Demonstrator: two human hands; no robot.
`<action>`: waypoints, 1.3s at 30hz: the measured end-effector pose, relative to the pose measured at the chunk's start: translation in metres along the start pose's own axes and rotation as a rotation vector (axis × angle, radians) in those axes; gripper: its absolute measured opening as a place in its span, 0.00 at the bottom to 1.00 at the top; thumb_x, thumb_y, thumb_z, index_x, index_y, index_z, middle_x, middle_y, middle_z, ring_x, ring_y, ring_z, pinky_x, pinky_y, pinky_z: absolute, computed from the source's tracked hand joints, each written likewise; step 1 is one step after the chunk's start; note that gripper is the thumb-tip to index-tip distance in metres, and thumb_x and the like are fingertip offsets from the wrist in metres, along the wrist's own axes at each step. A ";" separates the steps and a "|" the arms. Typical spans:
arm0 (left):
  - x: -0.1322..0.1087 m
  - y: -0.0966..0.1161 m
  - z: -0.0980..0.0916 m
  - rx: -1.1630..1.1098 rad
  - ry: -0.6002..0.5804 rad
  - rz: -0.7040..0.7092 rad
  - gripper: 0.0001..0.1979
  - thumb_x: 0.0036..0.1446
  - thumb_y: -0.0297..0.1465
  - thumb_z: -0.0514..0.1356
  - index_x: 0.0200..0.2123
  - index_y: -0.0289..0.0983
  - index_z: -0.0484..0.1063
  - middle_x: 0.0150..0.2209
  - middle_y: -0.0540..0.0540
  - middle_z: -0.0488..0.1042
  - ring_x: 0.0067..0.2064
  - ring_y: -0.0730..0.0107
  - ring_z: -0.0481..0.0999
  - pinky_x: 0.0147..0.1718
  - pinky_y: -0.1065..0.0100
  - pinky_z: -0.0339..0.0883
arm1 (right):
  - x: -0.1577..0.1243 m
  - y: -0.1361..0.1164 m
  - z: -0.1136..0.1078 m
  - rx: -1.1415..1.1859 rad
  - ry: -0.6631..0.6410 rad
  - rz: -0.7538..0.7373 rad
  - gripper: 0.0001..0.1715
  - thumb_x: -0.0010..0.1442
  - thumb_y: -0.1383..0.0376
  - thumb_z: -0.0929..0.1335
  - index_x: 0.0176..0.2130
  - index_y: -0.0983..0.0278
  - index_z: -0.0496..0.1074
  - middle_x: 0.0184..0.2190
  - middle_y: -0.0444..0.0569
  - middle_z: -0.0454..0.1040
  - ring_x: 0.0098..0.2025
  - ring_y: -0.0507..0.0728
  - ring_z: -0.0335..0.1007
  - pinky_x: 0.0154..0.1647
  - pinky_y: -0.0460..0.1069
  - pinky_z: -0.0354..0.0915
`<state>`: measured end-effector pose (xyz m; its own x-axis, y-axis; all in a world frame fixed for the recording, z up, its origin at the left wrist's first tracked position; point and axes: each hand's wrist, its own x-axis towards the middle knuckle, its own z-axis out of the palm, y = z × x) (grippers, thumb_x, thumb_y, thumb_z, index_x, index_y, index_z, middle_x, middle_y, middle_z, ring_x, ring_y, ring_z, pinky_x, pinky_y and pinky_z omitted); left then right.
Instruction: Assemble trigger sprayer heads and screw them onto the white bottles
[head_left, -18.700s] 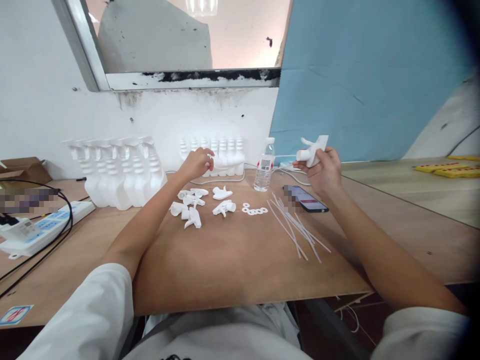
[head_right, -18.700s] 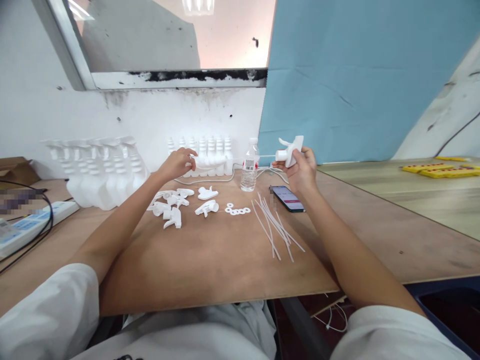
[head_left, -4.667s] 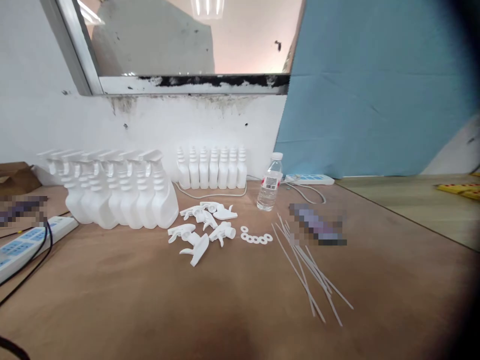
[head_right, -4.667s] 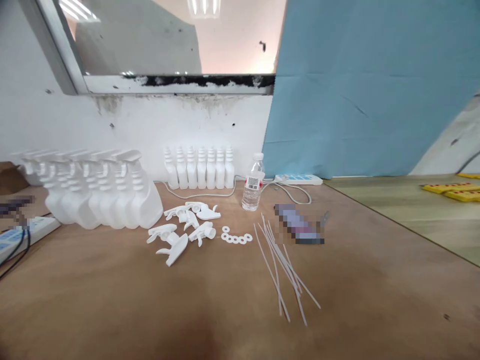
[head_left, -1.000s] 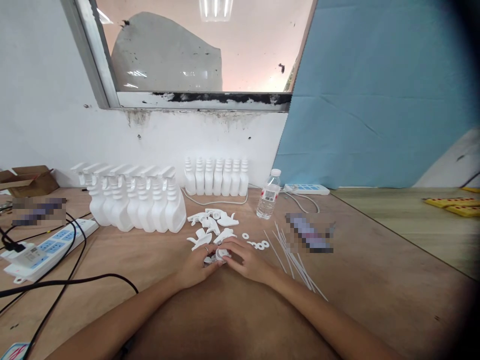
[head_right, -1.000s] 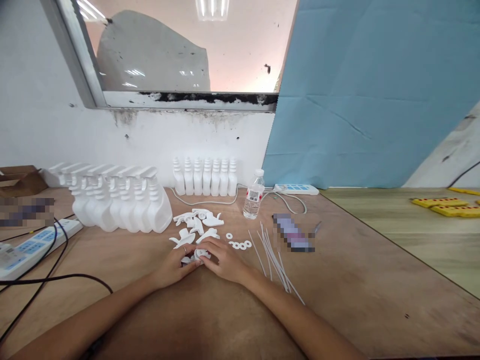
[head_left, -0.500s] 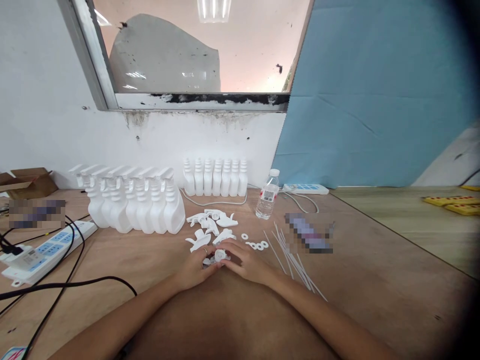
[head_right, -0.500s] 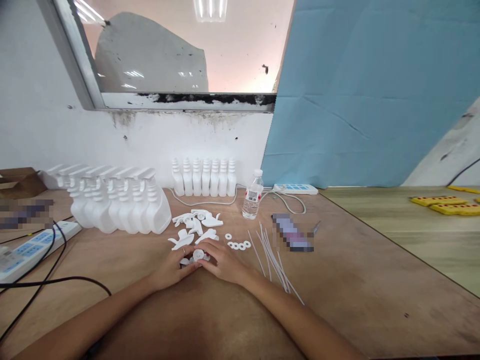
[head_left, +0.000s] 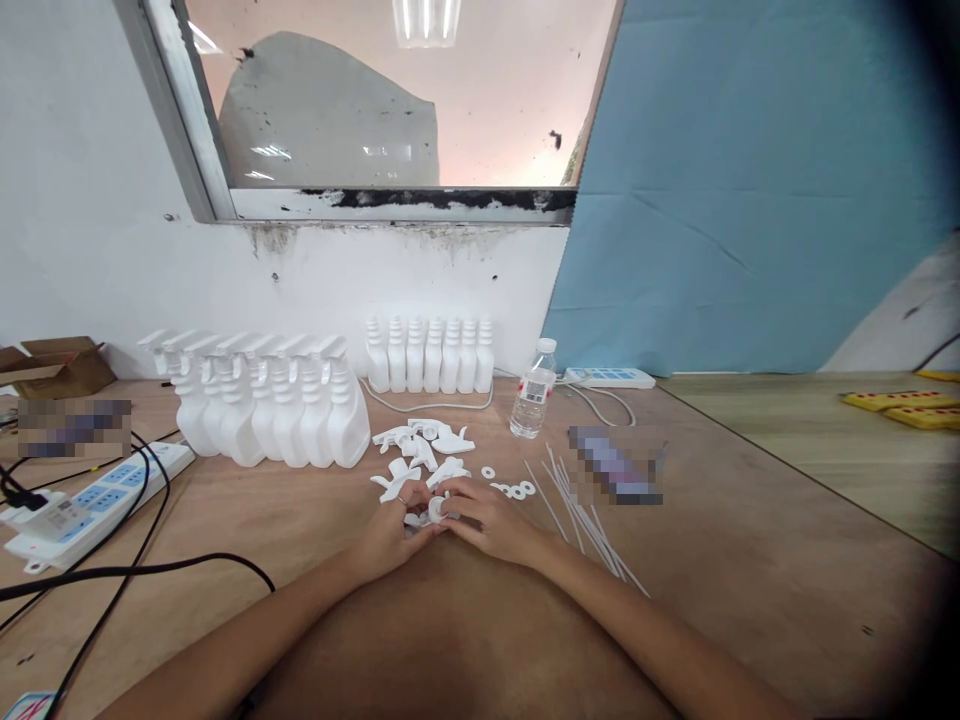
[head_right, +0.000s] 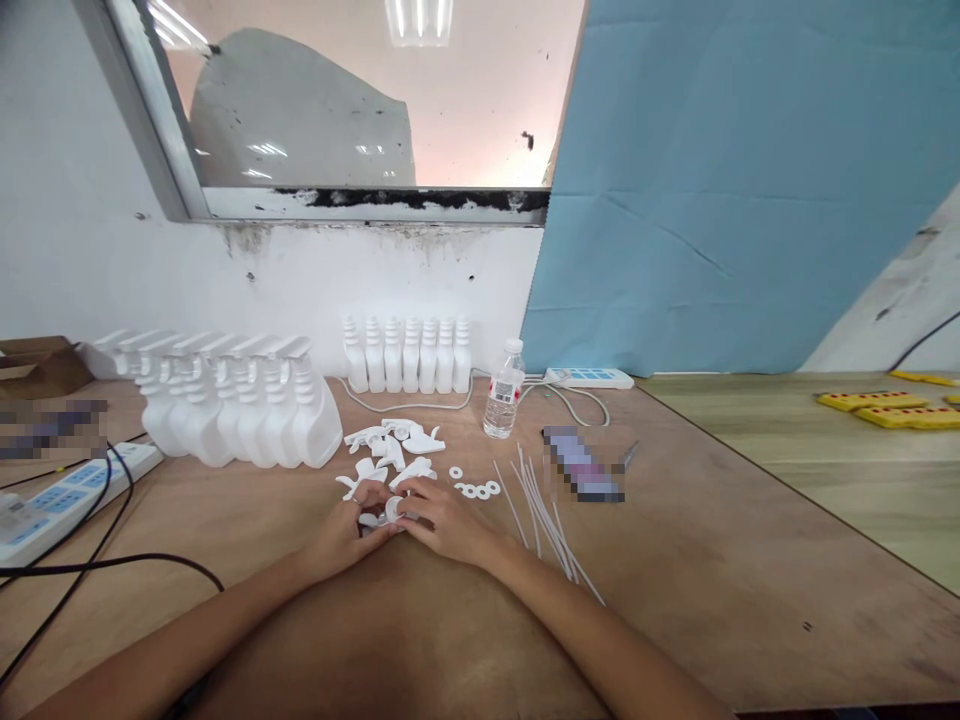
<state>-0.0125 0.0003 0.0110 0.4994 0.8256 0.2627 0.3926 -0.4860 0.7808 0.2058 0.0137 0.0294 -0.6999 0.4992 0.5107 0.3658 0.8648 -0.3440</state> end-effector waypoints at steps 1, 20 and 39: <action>0.000 -0.001 0.000 0.055 -0.005 0.019 0.11 0.62 0.36 0.58 0.45 0.39 0.63 0.42 0.46 0.74 0.43 0.66 0.74 0.44 0.65 0.67 | 0.000 0.000 0.000 -0.004 0.001 -0.004 0.06 0.66 0.66 0.66 0.42 0.63 0.73 0.48 0.54 0.73 0.49 0.57 0.71 0.49 0.52 0.68; -0.001 -0.014 -0.003 0.402 -0.074 0.240 0.13 0.67 0.36 0.55 0.53 0.43 0.69 0.44 0.47 0.74 0.45 0.68 0.74 0.44 0.69 0.66 | -0.004 0.010 0.008 0.058 -0.042 0.054 0.07 0.66 0.64 0.67 0.44 0.64 0.73 0.45 0.52 0.76 0.49 0.57 0.72 0.51 0.51 0.67; -0.003 -0.009 -0.005 0.418 -0.061 0.195 0.08 0.64 0.35 0.57 0.45 0.40 0.69 0.42 0.48 0.75 0.42 0.68 0.74 0.41 0.70 0.66 | -0.007 0.035 -0.026 0.089 0.027 0.215 0.16 0.69 0.63 0.63 0.52 0.60 0.74 0.49 0.51 0.78 0.51 0.57 0.73 0.55 0.54 0.65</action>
<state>-0.0211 0.0036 0.0055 0.6345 0.6948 0.3386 0.5579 -0.7148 0.4216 0.2395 0.0412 0.0342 -0.5945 0.6738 0.4387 0.4483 0.7307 -0.5148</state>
